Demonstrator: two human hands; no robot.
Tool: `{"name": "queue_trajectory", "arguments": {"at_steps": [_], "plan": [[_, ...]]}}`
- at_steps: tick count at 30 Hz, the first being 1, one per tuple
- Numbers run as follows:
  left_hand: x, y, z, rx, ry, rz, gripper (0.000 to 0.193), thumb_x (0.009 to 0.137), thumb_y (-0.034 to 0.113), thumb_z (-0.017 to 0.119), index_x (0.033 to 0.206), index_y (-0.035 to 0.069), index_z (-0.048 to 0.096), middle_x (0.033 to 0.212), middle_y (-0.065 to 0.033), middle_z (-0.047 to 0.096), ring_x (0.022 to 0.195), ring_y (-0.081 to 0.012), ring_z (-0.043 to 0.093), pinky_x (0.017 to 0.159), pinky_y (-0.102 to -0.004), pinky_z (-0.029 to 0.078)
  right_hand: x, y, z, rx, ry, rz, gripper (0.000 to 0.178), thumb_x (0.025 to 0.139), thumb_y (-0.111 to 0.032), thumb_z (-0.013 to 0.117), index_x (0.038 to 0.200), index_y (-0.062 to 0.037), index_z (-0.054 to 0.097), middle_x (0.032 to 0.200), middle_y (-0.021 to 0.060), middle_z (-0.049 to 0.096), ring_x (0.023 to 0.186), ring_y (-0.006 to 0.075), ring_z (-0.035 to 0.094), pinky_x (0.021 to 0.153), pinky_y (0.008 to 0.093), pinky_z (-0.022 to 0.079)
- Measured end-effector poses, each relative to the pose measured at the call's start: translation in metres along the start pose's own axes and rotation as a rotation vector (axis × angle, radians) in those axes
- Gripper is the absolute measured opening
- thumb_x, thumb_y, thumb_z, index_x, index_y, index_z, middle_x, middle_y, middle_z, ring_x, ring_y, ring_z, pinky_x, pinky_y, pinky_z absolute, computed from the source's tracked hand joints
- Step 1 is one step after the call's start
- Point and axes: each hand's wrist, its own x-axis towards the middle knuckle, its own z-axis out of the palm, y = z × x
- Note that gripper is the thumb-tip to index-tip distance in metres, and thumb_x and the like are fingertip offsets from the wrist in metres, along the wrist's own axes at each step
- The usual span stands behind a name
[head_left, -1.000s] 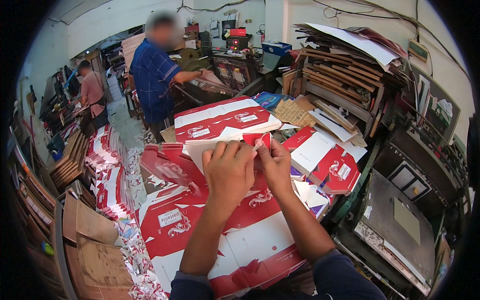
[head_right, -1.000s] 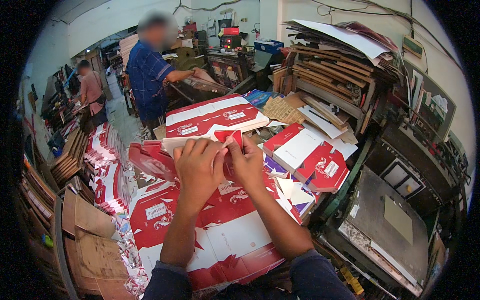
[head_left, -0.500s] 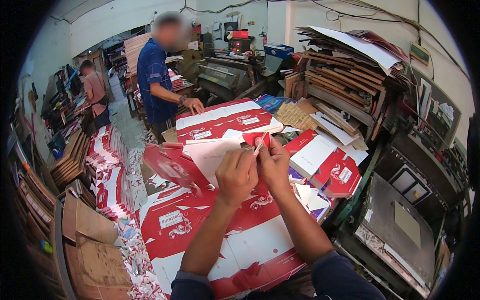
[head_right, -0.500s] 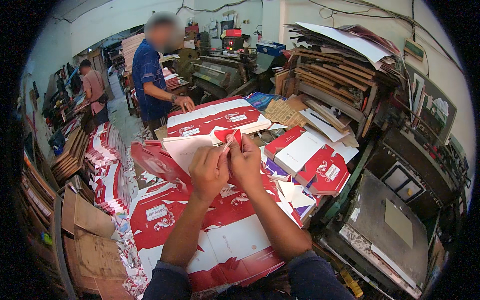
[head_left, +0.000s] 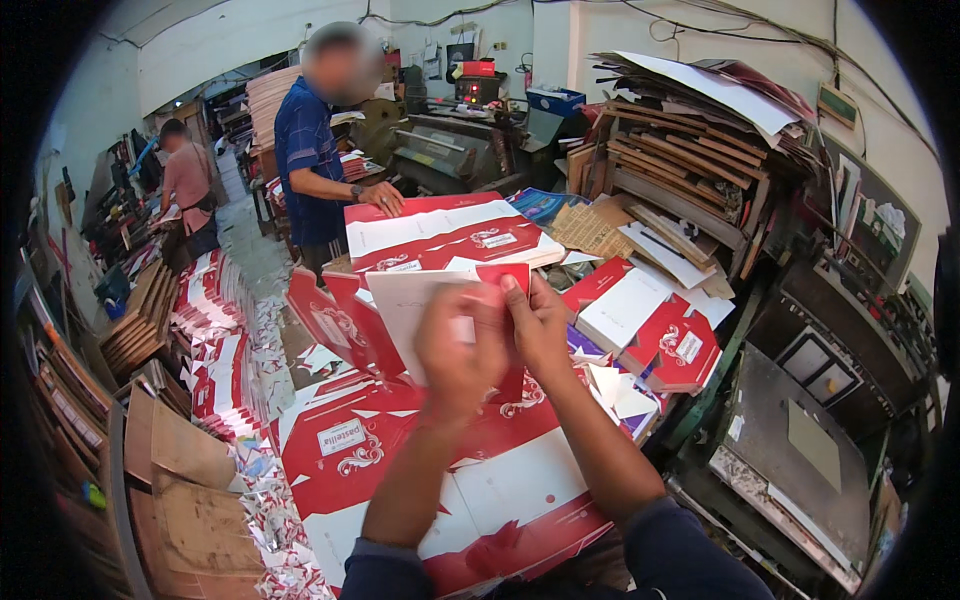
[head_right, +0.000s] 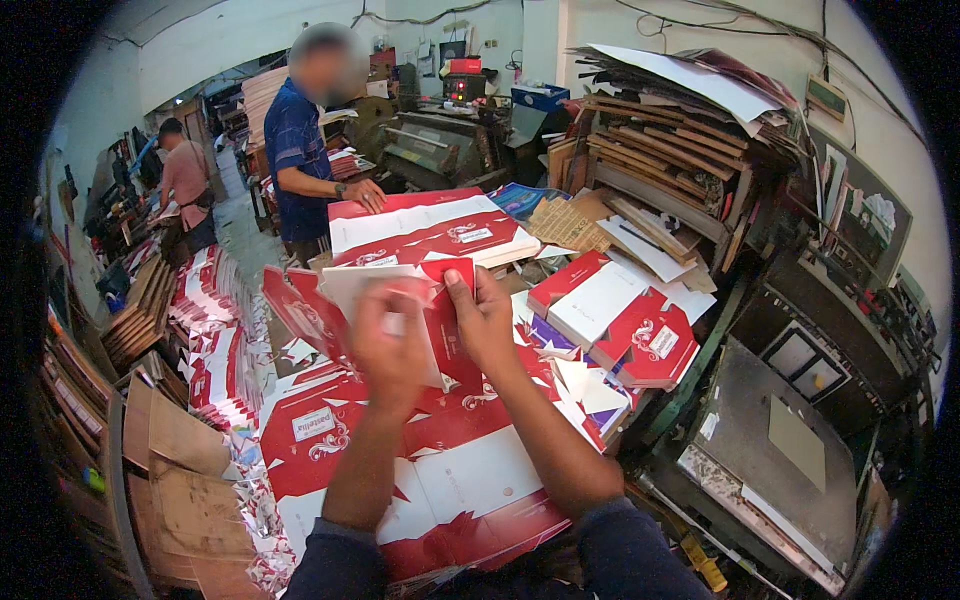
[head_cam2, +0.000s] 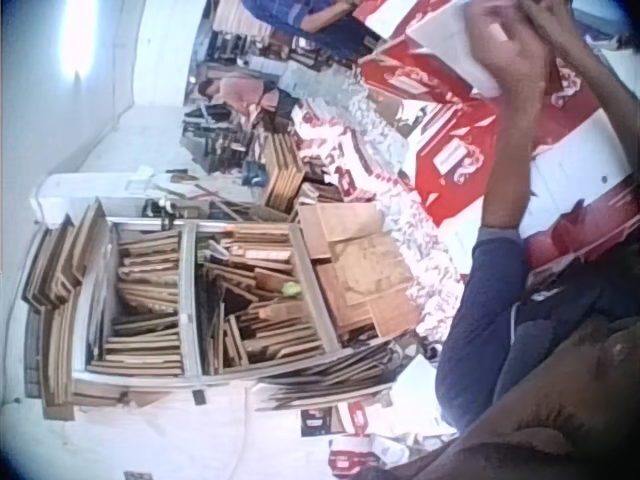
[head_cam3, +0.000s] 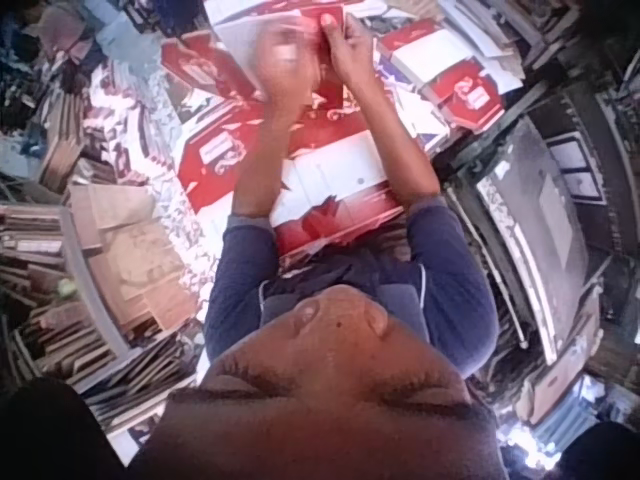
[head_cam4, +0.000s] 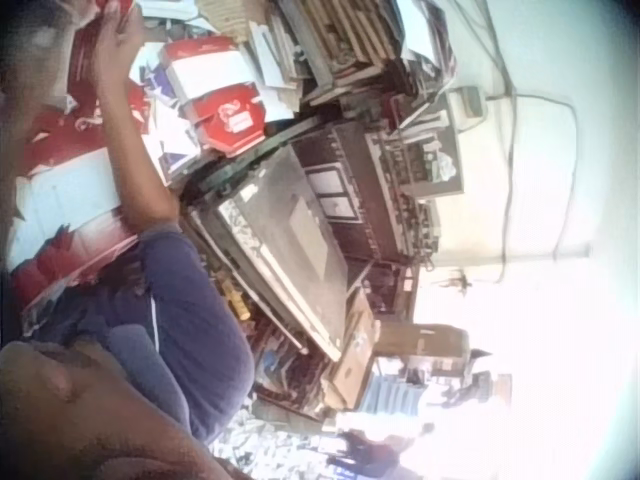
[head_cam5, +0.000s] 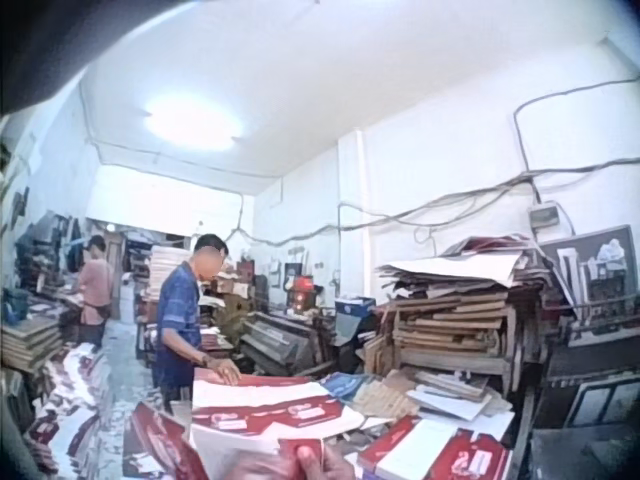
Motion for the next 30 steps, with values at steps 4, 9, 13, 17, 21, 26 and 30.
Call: {"name": "queue_trajectory", "arguments": {"at_steps": [4,9,13,17,21,26,30], "plan": [[0.056,-0.029,-0.088,0.077,0.649,-0.283,0.023,0.100,0.024,0.062,0.096,0.002,0.059,0.082,-0.0050,0.062,0.071,-0.0138,0.058,0.066,-0.0299,0.048,-0.006,-0.012,-0.011,0.006,0.004,0.118,0.035,0.104,-0.035,0.056,0.117,-0.0040,0.065,0.106,0.0032,0.068,0.093,0.0070,0.059,0.083,0.0242,0.048],[0.085,-0.071,-0.209,0.451,1.067,-0.432,0.060,0.095,0.026,0.067,0.143,0.001,0.041,0.125,-0.0209,0.059,0.115,-0.0320,0.058,0.103,-0.0419,0.046,-0.009,-0.006,-0.004,0.072,0.004,0.092,0.037,0.104,-0.034,0.056,0.117,-0.0011,0.066,0.105,0.0010,0.068,0.091,0.0068,0.058,0.086,0.0263,0.047],[0.056,-0.045,-0.134,0.525,0.255,0.003,0.083,0.080,0.021,0.082,0.149,0.004,0.039,0.146,-0.0195,0.048,0.137,-0.0329,0.044,0.115,-0.0420,0.033,-0.007,-0.012,-0.003,-0.025,-0.019,0.163,0.035,0.100,-0.034,0.063,0.109,-0.0007,0.071,0.097,-0.0016,0.069,0.087,0.0043,0.056,0.079,0.0212,0.046],[0.040,-0.009,-0.045,0.622,-0.326,0.181,0.061,0.079,0.032,0.080,0.132,0.008,0.059,0.127,-0.0144,0.061,0.126,-0.0325,0.053,0.116,-0.0479,0.027,-0.008,-0.009,-0.015,-0.030,0.004,0.215,0.032,0.098,-0.031,0.067,0.106,-0.0012,0.072,0.095,0.0000,0.070,0.086,0.0048,0.059,0.077,0.0208,0.047],[0.035,-0.043,-0.039,0.520,-0.467,0.147,0.031,0.083,0.035,0.075,0.101,0.010,0.068,0.094,-0.0064,0.065,0.099,-0.0274,0.058,0.105,-0.0464,0.033,-0.003,0.002,-0.025,0.310,-0.067,0.281,0.030,0.096,-0.026,0.070,0.111,0.0004,0.069,0.101,0.0066,0.071,0.089,0.0115,0.066,0.079,0.0261,0.054],[0.038,-0.043,-0.045,0.413,-0.430,0.182,0.023,0.084,0.034,0.075,0.086,0.012,0.069,0.079,-0.0027,0.062,0.082,-0.0236,0.055,0.087,-0.0414,0.034,0.000,-0.003,-0.033,0.584,-0.205,0.512,0.032,0.094,-0.021,0.071,0.116,0.0014,0.065,0.110,0.0125,0.071,0.099,0.0196,0.070,0.088,0.0367,0.060],[0.038,-0.042,-0.046,0.390,-0.498,0.158,0.025,0.080,0.032,0.078,0.088,0.009,0.070,0.083,-0.0047,0.064,0.085,-0.0245,0.055,0.086,-0.0389,0.034,0.000,0.006,-0.044,0.667,-0.300,0.521,0.035,0.092,-0.024,0.073,0.113,0.0024,0.065,0.113,0.0146,0.070,0.103,0.0215,0.070,0.093,0.0382,0.059]]}}
